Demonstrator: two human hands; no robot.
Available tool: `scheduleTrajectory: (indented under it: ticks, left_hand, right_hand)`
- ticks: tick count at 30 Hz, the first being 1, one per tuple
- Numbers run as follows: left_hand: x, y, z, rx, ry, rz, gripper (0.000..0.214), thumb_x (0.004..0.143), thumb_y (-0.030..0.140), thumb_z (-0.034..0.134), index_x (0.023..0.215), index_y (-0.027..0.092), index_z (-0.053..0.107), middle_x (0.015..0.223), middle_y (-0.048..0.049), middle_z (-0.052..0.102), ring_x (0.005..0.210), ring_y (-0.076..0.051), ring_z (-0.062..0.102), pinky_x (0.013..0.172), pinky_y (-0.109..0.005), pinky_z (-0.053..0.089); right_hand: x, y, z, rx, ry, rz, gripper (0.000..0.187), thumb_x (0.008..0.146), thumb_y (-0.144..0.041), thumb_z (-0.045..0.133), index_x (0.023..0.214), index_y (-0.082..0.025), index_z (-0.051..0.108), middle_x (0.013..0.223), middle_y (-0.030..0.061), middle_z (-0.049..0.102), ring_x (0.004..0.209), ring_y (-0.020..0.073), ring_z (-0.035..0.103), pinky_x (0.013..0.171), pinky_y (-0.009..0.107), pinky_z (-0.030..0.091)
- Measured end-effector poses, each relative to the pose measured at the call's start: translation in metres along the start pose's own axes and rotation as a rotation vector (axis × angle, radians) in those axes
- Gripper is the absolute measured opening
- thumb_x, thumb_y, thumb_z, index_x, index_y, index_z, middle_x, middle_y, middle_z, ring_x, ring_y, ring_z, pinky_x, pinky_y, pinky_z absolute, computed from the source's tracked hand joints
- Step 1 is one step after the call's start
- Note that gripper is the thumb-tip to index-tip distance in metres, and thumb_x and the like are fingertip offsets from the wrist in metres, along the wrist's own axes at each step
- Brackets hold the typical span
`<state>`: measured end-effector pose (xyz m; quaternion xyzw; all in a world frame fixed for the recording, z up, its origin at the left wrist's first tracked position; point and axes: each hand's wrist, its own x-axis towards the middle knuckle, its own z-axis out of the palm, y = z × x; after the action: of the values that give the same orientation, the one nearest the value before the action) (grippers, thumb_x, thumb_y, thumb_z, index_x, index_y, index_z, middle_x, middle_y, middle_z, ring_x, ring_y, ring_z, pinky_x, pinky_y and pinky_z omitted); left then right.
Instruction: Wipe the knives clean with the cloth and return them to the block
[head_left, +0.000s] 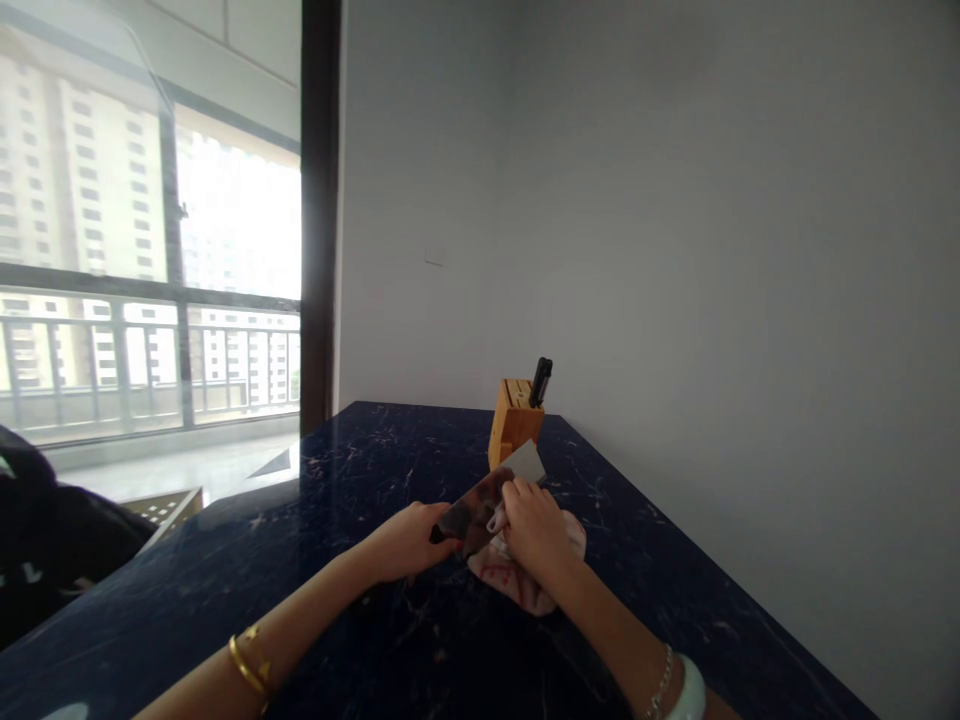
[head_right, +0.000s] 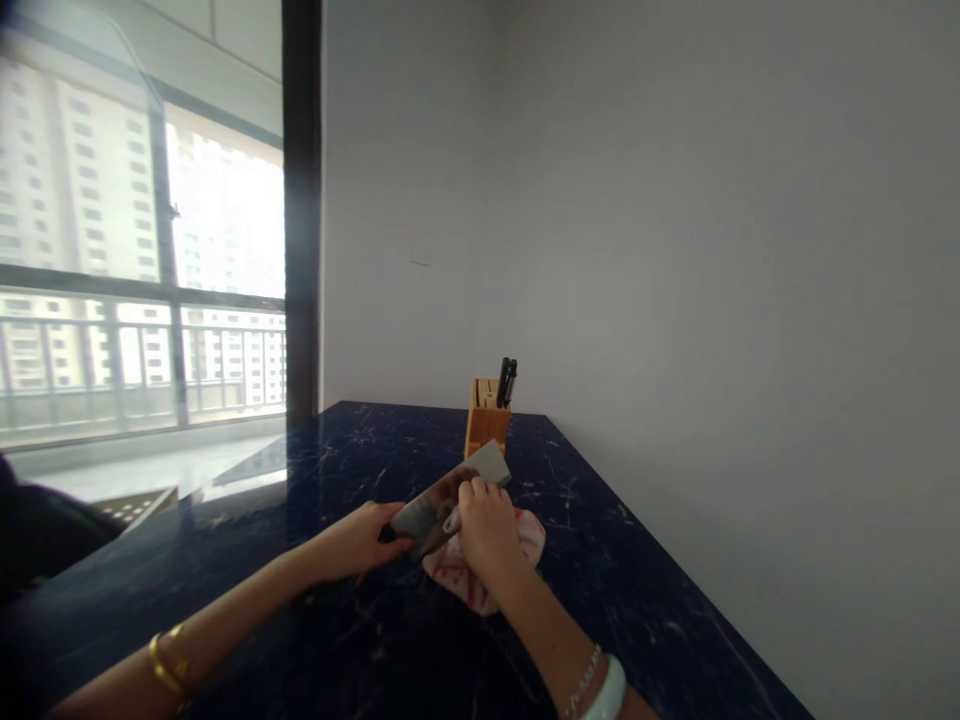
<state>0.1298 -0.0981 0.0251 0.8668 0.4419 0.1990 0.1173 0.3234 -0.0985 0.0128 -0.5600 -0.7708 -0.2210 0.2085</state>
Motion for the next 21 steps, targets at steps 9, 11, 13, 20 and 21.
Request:
scheduleTrajectory:
  ticks: [9, 11, 13, 20, 21]
  left_hand:
    - [0.000, 0.001, 0.001, 0.040, -0.007, 0.002, 0.023, 0.071, 0.035, 0.043, 0.083, 0.019, 0.056, 0.073, 0.0000, 0.063, 0.063, -0.014, 0.056, 0.050, -0.018, 0.034]
    - [0.000, 0.001, 0.001, 0.048, -0.010, 0.009, 0.023, 0.071, 0.035, 0.044, 0.083, 0.020, 0.056, 0.073, 0.0004, 0.063, 0.063, -0.014, 0.057, 0.049, -0.018, 0.034]
    - [0.000, 0.001, 0.001, 0.054, -0.012, 0.017, 0.022, 0.071, 0.036, 0.043, 0.083, 0.021, 0.055, 0.072, 0.0010, 0.063, 0.063, -0.014, 0.057, 0.049, -0.018, 0.034]
    - [0.001, 0.001, 0.002, 0.102, -0.002, -0.028, 0.024, 0.071, 0.036, 0.042, 0.084, 0.020, 0.056, 0.074, -0.0010, 0.063, 0.064, -0.015, 0.057, 0.051, -0.019, 0.035]
    - [0.001, 0.002, 0.002, 0.100, 0.000, -0.028, 0.024, 0.071, 0.036, 0.042, 0.083, 0.020, 0.056, 0.075, -0.0010, 0.063, 0.065, -0.015, 0.057, 0.051, -0.019, 0.035]
  right_hand:
    - [0.002, -0.003, -0.003, 0.134, 0.132, -0.027, 0.012, 0.067, -0.016, 0.047, 0.079, -0.019, 0.045, 0.083, 0.0040, 0.050, 0.079, 0.0179, 0.044, 0.069, 0.029, 0.031]
    - [0.007, 0.002, -0.005, 0.175, 0.212, 0.025, 0.012, 0.069, -0.016, 0.046, 0.080, -0.019, 0.046, 0.082, 0.0039, 0.049, 0.079, 0.0176, 0.044, 0.070, 0.029, 0.031]
    - [0.010, 0.008, -0.006, 0.225, 0.287, 0.060, 0.012, 0.071, -0.017, 0.045, 0.083, -0.018, 0.047, 0.082, 0.0042, 0.049, 0.080, 0.0176, 0.044, 0.071, 0.029, 0.032]
    - [0.007, 0.000, -0.008, 0.331, 0.313, -0.045, 0.014, 0.075, -0.018, 0.045, 0.088, -0.020, 0.049, 0.086, 0.0038, 0.050, 0.083, 0.0177, 0.044, 0.073, 0.031, 0.033]
    - [0.005, -0.004, -0.009, 0.331, 0.287, -0.063, 0.014, 0.075, -0.018, 0.046, 0.088, -0.020, 0.049, 0.085, 0.0031, 0.050, 0.082, 0.0174, 0.044, 0.072, 0.030, 0.033]
